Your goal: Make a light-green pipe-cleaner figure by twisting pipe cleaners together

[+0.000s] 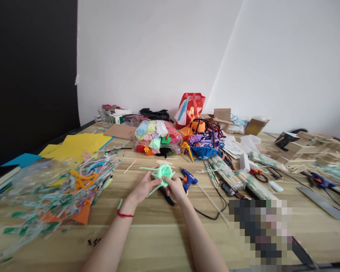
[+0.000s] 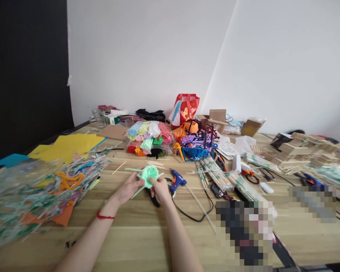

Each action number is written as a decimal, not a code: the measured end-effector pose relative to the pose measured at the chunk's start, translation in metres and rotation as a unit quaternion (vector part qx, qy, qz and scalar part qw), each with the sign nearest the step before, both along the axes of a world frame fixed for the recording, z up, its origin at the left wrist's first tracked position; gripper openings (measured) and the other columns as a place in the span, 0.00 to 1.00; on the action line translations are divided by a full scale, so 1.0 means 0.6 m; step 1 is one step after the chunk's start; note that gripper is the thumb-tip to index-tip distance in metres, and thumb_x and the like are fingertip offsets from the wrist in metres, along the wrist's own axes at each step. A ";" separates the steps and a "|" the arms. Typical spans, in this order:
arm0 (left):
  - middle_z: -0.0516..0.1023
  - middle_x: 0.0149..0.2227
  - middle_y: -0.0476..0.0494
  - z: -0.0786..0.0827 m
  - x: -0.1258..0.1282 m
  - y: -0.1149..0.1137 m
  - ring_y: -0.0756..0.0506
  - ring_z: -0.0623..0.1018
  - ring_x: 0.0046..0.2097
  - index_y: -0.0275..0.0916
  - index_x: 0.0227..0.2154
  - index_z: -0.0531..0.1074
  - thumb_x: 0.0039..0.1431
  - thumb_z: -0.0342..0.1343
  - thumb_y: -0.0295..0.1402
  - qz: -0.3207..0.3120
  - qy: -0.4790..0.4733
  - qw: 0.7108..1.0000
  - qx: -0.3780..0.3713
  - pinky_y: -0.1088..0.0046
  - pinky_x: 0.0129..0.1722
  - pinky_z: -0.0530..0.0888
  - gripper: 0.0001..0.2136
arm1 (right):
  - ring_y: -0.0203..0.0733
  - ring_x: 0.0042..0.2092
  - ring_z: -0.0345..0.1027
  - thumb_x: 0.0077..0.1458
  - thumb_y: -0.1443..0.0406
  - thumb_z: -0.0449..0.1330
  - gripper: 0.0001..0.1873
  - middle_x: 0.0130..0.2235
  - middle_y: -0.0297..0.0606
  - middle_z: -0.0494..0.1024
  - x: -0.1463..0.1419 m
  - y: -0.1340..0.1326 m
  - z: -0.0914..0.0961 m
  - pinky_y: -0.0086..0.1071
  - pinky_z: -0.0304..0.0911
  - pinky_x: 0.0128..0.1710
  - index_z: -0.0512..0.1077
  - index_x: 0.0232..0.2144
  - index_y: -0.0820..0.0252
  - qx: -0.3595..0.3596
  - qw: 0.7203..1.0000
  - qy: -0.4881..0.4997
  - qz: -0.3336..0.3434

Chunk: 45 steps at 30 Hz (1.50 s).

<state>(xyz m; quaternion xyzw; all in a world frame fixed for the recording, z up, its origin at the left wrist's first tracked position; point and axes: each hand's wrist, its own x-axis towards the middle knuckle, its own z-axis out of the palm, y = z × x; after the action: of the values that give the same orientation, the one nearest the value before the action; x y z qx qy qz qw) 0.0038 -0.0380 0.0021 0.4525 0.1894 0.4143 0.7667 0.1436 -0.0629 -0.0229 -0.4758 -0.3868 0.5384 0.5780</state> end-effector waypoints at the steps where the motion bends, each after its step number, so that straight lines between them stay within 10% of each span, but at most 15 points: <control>1: 0.75 0.45 0.47 -0.001 -0.001 0.002 0.47 0.74 0.45 0.43 0.51 0.62 0.46 0.62 0.26 0.011 -0.007 1.000 -0.007 0.71 0.46 0.68 0.27 | 0.29 0.10 0.53 0.42 0.54 0.62 0.18 0.11 0.28 0.64 -0.001 -0.001 0.003 0.23 0.45 0.08 0.64 0.16 0.61 0.006 1.000 -0.004 0.001; 8: 0.74 0.46 0.45 -0.004 -0.024 0.025 0.45 0.75 0.45 0.42 0.46 0.64 0.51 0.58 0.26 0.068 -0.059 0.995 -0.053 0.65 0.45 0.70 0.19 | 0.30 0.15 0.58 0.48 0.53 0.58 0.18 0.16 0.31 0.69 -0.008 -0.005 0.017 0.23 0.53 0.14 0.70 0.23 0.64 0.090 0.989 -0.068 -0.092; 15: 0.77 0.42 0.46 -0.002 -0.027 0.013 0.47 0.76 0.42 0.42 0.46 0.67 0.45 0.63 0.24 0.004 0.029 0.999 -0.028 0.75 0.41 0.70 0.23 | 0.39 0.34 0.69 0.49 0.65 0.58 0.07 0.32 0.39 0.75 -0.016 -0.019 0.028 0.30 0.65 0.33 0.75 0.29 0.59 0.270 0.915 -0.258 -0.152; 25: 0.77 0.42 0.43 -0.011 -0.016 0.011 0.44 0.74 0.45 0.40 0.45 0.70 0.41 0.65 0.26 -0.006 0.096 0.995 0.025 0.70 0.44 0.69 0.24 | 0.40 0.29 0.68 0.43 0.69 0.57 0.05 0.26 0.35 0.75 -0.025 -0.020 0.019 0.30 0.63 0.31 0.73 0.25 0.60 0.176 0.931 -0.291 -0.130; 45: 0.78 0.36 0.46 0.004 -0.025 0.011 0.46 0.75 0.39 0.40 0.40 0.73 0.39 0.65 0.26 0.031 0.133 0.990 0.037 0.73 0.40 0.70 0.20 | 0.41 0.36 0.67 0.47 0.72 0.52 0.11 0.34 0.39 0.73 -0.036 -0.026 0.024 0.32 0.64 0.36 0.70 0.33 0.59 0.267 0.884 -0.377 -0.066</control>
<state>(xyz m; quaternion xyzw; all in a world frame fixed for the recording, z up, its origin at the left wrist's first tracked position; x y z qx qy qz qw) -0.0110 -0.0311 0.0043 0.5256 0.2883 0.3806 0.7041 0.1221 -0.0787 -0.0086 -0.4954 -0.6722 0.1549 0.5279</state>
